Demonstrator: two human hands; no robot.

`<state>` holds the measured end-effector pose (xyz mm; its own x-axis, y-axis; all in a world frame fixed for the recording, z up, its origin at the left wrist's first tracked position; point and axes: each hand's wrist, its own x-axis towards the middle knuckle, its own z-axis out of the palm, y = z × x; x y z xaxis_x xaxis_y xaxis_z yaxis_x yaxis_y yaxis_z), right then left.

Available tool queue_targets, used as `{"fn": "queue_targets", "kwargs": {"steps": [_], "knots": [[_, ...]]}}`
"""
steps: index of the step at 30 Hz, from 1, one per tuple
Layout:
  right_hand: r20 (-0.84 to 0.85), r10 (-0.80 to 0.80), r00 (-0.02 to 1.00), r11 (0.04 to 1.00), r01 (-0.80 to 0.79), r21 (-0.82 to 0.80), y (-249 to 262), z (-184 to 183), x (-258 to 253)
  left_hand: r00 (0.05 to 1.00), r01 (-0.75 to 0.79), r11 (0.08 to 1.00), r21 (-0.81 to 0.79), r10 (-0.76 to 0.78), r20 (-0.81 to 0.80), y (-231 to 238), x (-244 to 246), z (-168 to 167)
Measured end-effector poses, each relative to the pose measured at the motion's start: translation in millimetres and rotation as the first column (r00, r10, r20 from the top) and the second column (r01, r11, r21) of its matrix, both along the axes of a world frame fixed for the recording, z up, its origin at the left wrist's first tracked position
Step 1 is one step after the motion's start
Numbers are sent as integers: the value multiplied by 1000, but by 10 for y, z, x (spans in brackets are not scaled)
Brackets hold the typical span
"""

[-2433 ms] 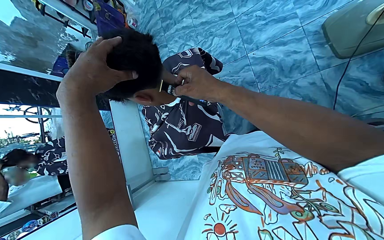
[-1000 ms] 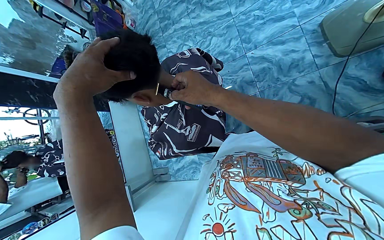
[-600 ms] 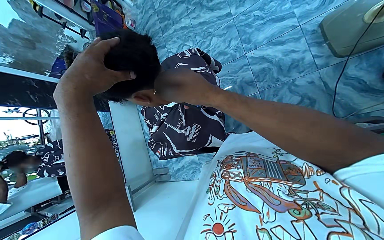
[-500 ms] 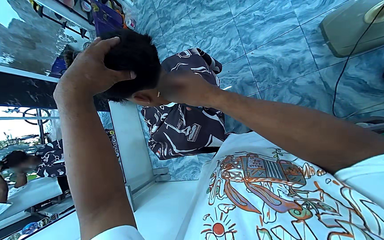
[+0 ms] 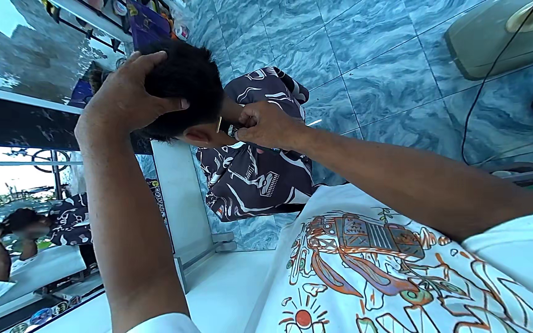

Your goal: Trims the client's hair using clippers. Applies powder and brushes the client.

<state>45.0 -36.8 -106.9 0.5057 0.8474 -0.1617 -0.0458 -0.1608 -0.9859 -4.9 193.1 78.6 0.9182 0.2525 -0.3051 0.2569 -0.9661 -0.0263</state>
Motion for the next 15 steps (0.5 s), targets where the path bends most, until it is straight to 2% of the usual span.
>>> {"fn": "queue_targets", "kwargs": {"steps": [7,11,15], "knots": [[-95,38,995,996,-30,86,-48,-11,70,1000,-25,1000,1,25,6,-28,-14,3],[-112,90,990,993,-98,-70,-135,10,287,1000,-25,999,26,25,11,-49,-51,6],[-163,80,983,997,-81,0,-107,43,410,999,-36,999,22,35,16,-58,-49,2]]}}
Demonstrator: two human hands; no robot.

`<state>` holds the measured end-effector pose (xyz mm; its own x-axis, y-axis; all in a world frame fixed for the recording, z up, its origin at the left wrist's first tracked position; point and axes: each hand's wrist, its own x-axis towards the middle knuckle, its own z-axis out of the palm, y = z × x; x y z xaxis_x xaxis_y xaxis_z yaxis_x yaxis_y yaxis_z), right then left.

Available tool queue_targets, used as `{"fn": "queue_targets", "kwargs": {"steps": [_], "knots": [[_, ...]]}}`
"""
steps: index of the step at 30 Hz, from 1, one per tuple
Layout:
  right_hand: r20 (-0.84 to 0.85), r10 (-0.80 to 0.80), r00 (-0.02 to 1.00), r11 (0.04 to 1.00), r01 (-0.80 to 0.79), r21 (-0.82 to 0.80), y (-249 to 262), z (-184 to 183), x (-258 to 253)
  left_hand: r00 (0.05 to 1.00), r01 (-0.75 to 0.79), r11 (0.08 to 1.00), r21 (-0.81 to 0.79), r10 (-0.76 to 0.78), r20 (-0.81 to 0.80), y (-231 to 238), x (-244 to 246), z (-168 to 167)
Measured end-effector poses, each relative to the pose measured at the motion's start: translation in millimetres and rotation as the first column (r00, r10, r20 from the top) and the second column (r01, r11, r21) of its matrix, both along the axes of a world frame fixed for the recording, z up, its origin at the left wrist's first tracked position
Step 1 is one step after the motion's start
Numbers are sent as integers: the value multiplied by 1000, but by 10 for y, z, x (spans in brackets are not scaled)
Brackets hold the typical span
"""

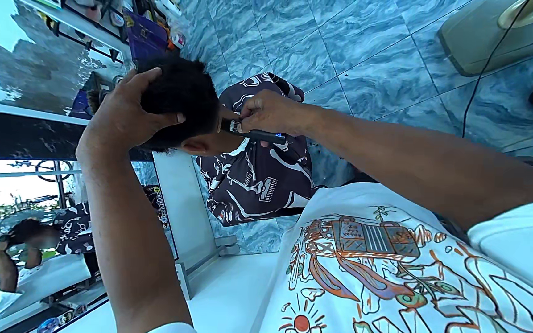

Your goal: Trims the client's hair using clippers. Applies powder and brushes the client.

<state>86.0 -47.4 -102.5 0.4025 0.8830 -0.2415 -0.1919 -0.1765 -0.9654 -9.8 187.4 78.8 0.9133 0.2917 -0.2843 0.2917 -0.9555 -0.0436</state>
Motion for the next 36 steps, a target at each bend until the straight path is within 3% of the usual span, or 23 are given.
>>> {"fn": "queue_targets", "kwargs": {"steps": [36], "knots": [[64,-8,998,1000,8,-12,82,14,-73,1000,15,999,-45,-15,-8,73,58,-3]]}}
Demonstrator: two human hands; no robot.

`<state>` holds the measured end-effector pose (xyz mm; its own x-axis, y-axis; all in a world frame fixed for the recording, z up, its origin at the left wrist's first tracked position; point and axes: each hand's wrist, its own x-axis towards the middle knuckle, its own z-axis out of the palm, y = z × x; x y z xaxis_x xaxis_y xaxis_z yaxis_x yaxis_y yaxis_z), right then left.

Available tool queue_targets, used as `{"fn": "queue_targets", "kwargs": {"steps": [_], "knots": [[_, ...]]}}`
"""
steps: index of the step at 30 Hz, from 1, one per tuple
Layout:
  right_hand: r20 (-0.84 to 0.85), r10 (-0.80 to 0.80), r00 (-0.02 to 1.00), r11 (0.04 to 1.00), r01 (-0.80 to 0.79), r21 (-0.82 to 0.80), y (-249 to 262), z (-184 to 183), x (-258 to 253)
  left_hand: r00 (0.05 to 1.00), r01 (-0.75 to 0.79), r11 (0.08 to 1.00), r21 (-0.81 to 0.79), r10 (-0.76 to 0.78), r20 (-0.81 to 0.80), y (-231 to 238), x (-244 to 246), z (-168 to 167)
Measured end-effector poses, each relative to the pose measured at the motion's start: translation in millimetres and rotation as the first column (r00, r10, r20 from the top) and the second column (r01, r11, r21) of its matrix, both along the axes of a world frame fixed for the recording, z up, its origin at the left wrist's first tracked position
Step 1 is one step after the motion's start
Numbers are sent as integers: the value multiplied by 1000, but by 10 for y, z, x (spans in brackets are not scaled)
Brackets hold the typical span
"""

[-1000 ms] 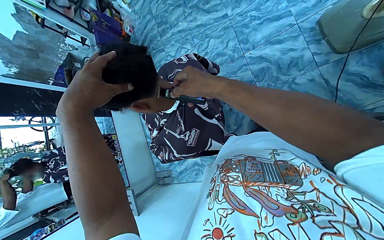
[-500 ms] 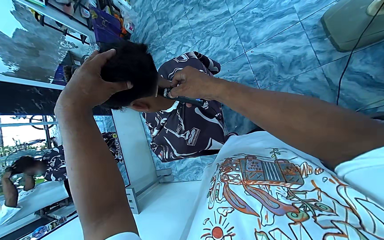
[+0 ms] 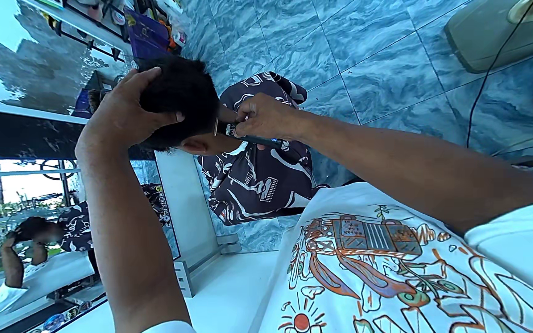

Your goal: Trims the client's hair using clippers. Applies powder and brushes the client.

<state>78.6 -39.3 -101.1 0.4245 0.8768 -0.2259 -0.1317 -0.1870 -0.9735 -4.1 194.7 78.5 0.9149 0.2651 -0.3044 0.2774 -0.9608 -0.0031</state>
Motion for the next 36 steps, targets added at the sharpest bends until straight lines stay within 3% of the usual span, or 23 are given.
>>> {"fn": "queue_targets", "kwargs": {"steps": [17,21,24,29,36], "knots": [[1,17,1000,1000,-17,25,-25,-44,-6,1000,-14,1000,5,14,3,-50,-17,6],[-53,54,997,996,-57,-72,-93,-65,115,999,-42,999,10,42,17,-84,-55,0],[-134,54,989,998,-59,-31,-92,-38,211,998,-53,999,11,53,33,-88,-91,-9],[-106,150,983,985,-158,-73,-29,25,324,995,-86,996,8,86,41,-124,-138,2],[-164,217,962,975,-206,84,-27,-113,471,992,-117,993,4,116,50,-177,-154,-13]]}}
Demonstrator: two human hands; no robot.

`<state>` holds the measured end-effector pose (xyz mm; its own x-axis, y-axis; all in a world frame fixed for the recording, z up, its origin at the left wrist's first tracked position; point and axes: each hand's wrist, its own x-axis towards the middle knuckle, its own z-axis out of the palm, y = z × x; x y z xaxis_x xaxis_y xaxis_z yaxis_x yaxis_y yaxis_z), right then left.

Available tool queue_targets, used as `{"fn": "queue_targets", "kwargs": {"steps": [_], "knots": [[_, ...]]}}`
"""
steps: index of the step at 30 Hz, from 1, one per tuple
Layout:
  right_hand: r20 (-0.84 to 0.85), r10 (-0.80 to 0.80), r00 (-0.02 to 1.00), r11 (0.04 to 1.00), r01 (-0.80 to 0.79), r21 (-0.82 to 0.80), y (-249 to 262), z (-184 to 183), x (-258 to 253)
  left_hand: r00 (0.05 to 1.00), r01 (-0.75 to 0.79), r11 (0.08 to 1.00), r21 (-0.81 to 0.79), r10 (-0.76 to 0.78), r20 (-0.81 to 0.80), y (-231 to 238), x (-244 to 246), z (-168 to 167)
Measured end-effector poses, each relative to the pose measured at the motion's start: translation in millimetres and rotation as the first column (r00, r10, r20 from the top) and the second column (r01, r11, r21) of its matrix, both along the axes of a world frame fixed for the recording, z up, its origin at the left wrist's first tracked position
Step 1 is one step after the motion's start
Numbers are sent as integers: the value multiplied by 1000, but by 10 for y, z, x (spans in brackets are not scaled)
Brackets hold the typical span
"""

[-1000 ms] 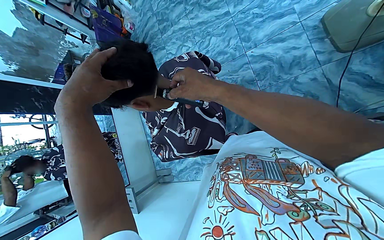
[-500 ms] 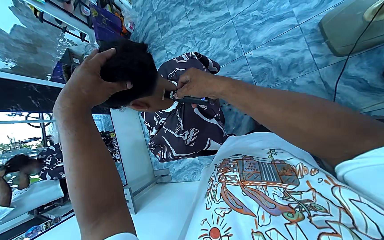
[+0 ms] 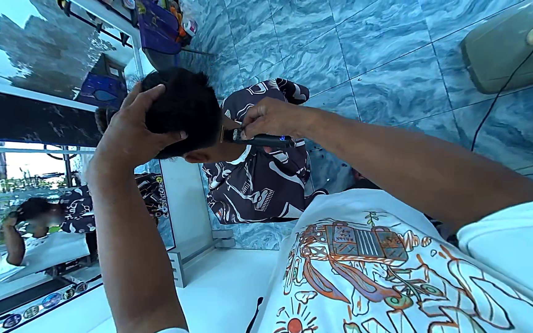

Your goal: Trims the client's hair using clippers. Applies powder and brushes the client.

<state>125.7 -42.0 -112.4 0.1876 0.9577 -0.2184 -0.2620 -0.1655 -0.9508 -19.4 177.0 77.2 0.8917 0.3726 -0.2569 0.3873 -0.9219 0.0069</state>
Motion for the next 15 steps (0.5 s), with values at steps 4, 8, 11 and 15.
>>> {"fn": "queue_targets", "kwargs": {"steps": [4,8,11,15], "knots": [[-43,83,996,997,-83,-8,-490,-350,99,999,-24,1000,7,24,25,-95,-41,-3],[-216,-96,972,975,49,-215,-1635,-994,518,949,-39,975,220,-33,314,-357,-387,-271],[-337,-469,816,865,349,-360,-2525,-1558,865,786,10,937,348,-223,577,-1112,-715,-1055],[-487,-670,560,736,586,-338,-3131,-1727,1083,699,269,936,228,-353,622,-1767,-461,-2051]]}}
